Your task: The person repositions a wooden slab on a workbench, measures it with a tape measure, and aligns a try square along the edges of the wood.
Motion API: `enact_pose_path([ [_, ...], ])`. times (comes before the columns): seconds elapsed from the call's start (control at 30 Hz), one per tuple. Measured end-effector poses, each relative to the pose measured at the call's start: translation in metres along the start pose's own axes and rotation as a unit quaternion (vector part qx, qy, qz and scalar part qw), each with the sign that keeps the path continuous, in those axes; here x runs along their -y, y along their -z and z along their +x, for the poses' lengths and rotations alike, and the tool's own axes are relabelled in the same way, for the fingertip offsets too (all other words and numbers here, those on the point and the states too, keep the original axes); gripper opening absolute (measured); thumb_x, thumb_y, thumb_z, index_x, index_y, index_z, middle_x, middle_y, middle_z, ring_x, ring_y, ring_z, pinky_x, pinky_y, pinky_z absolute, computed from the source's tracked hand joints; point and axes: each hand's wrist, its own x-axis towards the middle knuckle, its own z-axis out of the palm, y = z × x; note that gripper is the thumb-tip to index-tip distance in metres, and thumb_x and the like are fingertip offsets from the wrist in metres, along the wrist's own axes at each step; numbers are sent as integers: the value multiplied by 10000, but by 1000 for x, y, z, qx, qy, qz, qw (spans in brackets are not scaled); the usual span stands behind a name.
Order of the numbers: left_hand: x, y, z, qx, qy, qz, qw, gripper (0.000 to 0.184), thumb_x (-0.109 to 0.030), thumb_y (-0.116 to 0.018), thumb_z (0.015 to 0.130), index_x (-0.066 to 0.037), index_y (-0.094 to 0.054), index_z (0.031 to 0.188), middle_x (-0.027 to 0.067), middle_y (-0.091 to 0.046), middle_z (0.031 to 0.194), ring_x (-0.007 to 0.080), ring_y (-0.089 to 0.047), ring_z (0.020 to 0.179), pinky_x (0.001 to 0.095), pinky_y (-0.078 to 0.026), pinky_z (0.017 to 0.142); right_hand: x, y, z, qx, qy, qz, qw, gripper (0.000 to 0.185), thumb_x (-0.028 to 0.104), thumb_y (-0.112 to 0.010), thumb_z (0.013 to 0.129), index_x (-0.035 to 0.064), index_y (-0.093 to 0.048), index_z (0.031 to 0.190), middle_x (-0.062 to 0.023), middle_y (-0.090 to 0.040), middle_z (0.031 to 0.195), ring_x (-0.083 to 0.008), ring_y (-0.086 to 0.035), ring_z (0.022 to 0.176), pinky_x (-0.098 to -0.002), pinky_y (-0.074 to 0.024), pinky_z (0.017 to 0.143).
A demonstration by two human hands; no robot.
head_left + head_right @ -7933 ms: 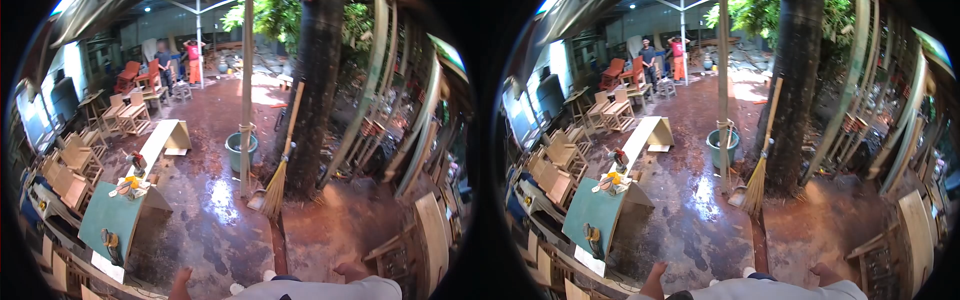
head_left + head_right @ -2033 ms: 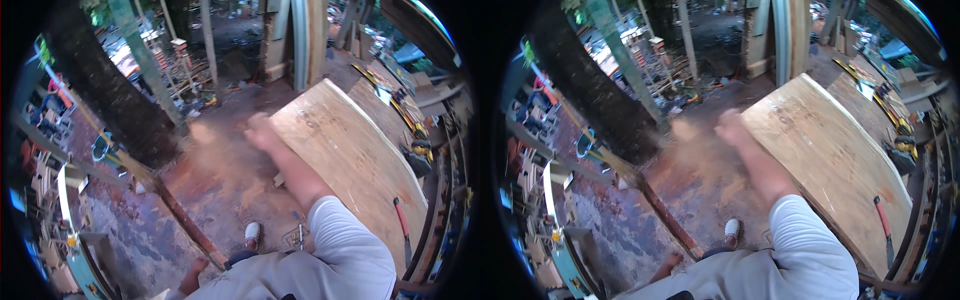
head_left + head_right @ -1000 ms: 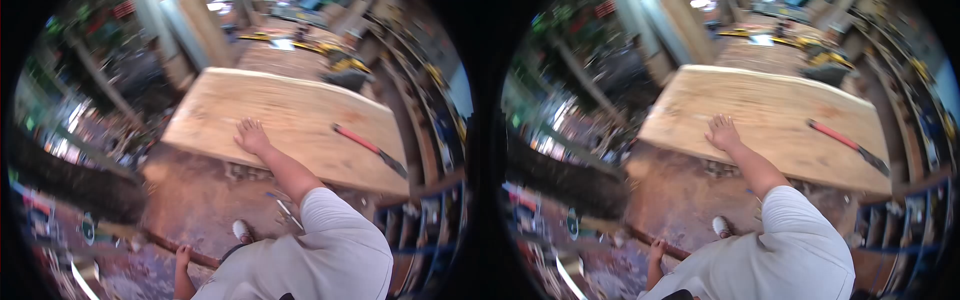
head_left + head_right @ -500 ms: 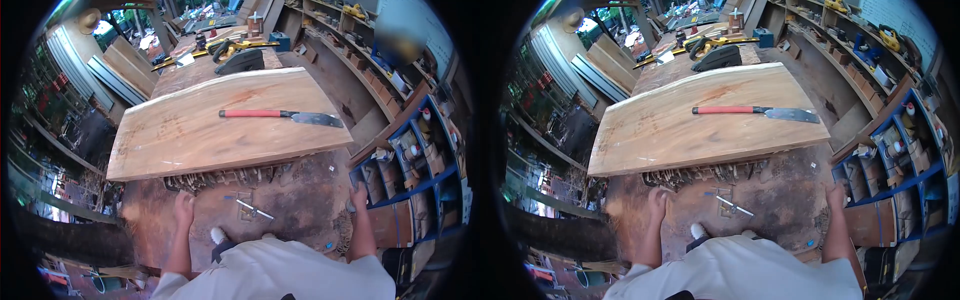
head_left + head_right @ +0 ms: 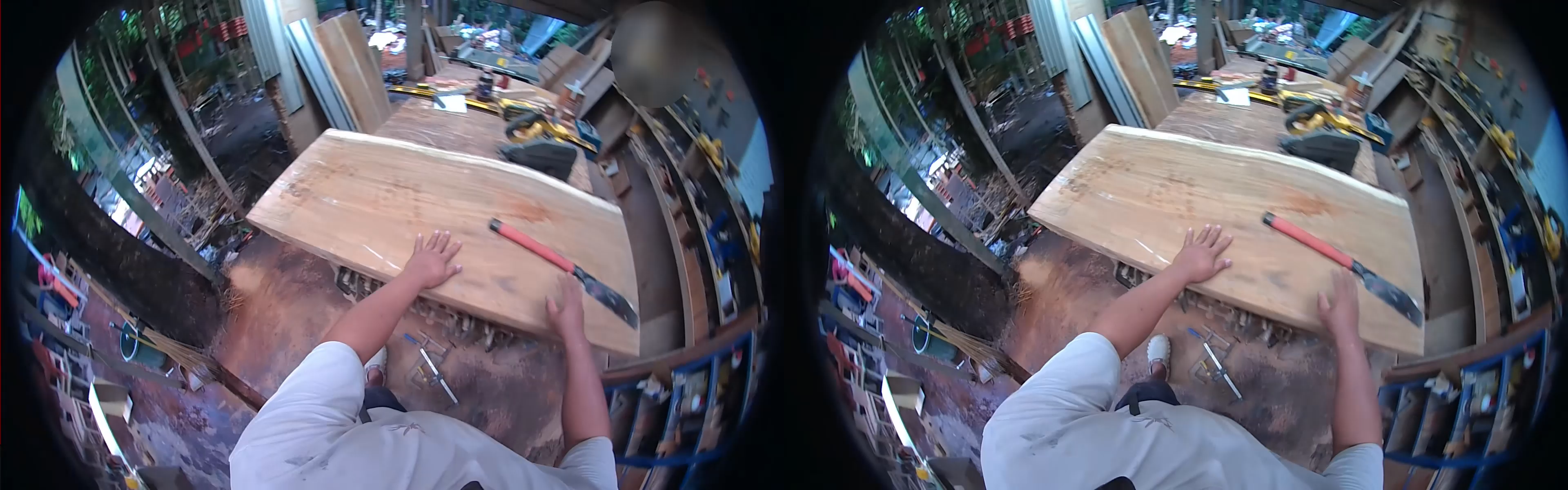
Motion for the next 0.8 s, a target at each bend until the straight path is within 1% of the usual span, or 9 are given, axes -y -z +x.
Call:
enact_pose_path([
  [0.23, 298, 63, -19, -71, 174, -3, 982, 684, -585, -437, 915, -199, -353, 1474, 130, -256, 1555, 284, -201, 1450, 532, -119, 1160, -9, -93, 119, 16, -98, -144, 985, 618, 336, -712, 812, 68, -497, 1326, -208, -482, 1359, -359, -419, 1295, -451, -333, 1077],
  [0.3, 405, 87, -45, -140, 323, -39, 935, 705, -574, -521, 867, -166, -411, 1431, 115, -343, 1516, 286, -257, 1422, 524, -104, 1160, -7, -106, 114, 30, -113, -207, 971, 596, 351, -707, 819, 67, -512, 1306, -205, -493, 1348, -353, -439, 1277, -453, -352, 1051],
  [0.33, 458, 99, -54, -109, 421, 59, 898, 715, -584, -509, 873, -134, -412, 1419, 125, -365, 1500, 308, -270, 1407, 553, -130, 1143, -14, -108, 110, 0, -76, -210, 975, 540, 343, -705, 820, 65, -537, 1252, -191, -525, 1286, -353, -475, 1217, -460, -370, 1011],
  [0.43, 506, 150, -88, -161, 652, 16, 741, 727, -554, -473, 906, -78, -351, 1441, 205, -270, 1526, 382, -243, 1407, 587, -150, 1128, 11, -93, 132, 22, -60, -191, 979, 434, 326, -697, 823, 65, -572, 1147, -164, -569, 1150, -356, -529, 1097, -464, -410, 924],
  [0.47, 523, 141, -90, -156, 646, 11, 747, 727, -554, -473, 906, -78, -351, 1441, 205, -270, 1526, 382, -243, 1407, 587, -150, 1128, 29, -85, 135, 79, -82, -160, 981, 384, 318, -691, 826, 67, -581, 1095, -153, -580, 1076, -361, -546, 1036, -461, -431, 879],
  [0.53, 543, 121, -83, -216, 472, 21, 855, 719, -525, -460, 924, -96, -294, 1477, 223, -190, 1551, 394, -170, 1437, 600, -117, 1134, 61, -87, 153, 114, -57, -147, 981, 352, 297, -693, 816, 61, -578, 1050, -160, -567, 1017, -366, -545, 965, -450, -442, 829],
  [0.6, 503, 106, -59, -95, 364, 34, 926, 725, -509, -445, 938, -109, -237, 1506, 220, -152, 1564, 382, -108, 1457, 598, -95, 1140, 113, -94, 190, 157, -17, -121, 980, 309, 286, -696, 807, 63, -582, 988, -167, -558, 951, -372, -547, 887, -442, -457, 758],
  [0.73, 407, 99, -28, -16, 257, 12, 966, 767, -504, -510, 905, -102, -247, 1503, 206, -138, 1573, 360, -83, 1465, 552, -20, 1160, 272, -143, 285, 241, 104, -59, 963, 329, 420, -678, 820, 125, -614, 953, -126, -583, 926, -340, -573, 875, -448, -462, 726],
  [0.8, 395, 103, -24, -25, 245, 5, 969, 776, -502, -532, 890, -97, -266, 1496, 202, -149, 1572, 358, -91, 1464, 545, -26, 1163, 338, -187, 331, 217, 274, 34, 936, 313, 375, -676, 821, 115, -616, 985, -109, -577, 919, -329, -578, 878, -446, -469, 737],
])
